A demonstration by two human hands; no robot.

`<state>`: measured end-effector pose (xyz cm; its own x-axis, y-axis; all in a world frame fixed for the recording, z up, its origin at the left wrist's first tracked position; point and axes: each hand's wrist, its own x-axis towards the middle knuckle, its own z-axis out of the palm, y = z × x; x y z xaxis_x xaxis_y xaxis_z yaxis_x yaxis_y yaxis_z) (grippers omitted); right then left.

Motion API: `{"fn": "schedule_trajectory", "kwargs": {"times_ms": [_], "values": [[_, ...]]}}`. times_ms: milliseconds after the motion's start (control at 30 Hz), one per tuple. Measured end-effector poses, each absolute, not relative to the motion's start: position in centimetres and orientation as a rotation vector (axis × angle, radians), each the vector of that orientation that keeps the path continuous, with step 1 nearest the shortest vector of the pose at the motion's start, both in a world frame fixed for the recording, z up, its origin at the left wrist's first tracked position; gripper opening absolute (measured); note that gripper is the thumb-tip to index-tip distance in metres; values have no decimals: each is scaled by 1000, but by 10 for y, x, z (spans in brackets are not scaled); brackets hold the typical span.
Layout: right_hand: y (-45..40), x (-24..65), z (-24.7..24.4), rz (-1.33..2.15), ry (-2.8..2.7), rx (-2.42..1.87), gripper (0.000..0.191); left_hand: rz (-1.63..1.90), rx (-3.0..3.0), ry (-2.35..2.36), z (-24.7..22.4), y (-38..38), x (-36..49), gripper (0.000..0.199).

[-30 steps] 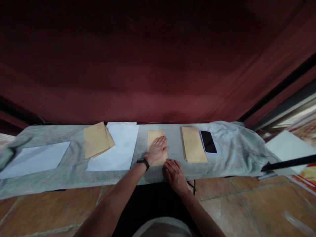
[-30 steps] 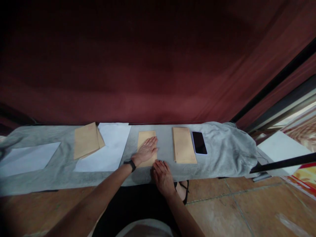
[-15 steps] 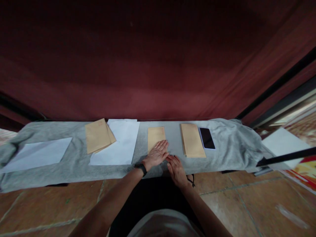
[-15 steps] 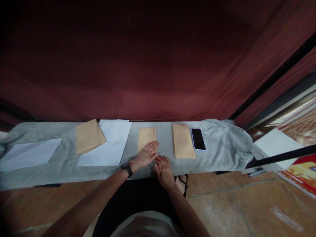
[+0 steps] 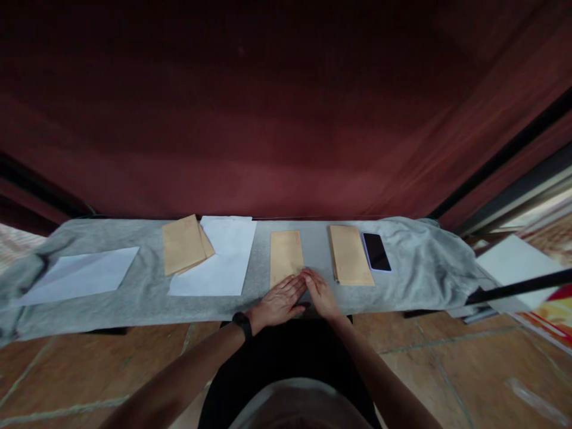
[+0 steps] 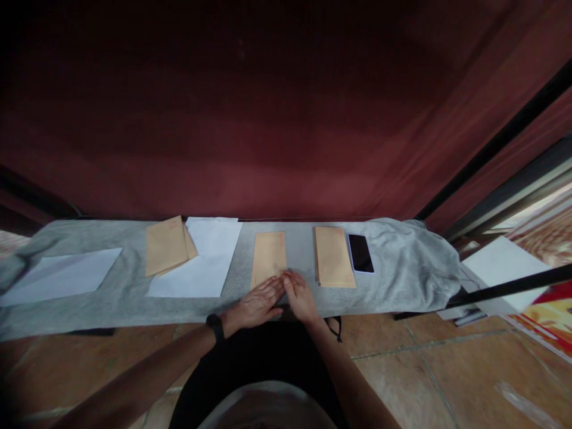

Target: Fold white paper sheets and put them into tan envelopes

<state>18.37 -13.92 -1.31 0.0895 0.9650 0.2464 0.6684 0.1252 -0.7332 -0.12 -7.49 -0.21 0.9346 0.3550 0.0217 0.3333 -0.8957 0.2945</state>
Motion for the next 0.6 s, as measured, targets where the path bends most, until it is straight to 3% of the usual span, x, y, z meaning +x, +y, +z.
{"fn": "schedule_trajectory", "kwargs": {"times_ms": [233,600], "values": [[-83,187,-15,289,-2069,-1733,47,95,2810,540,-3,-79,-2,66],[0,193,5,368,-1773,-2106,42,97,2787,500,3,-78,-4,71]]}}
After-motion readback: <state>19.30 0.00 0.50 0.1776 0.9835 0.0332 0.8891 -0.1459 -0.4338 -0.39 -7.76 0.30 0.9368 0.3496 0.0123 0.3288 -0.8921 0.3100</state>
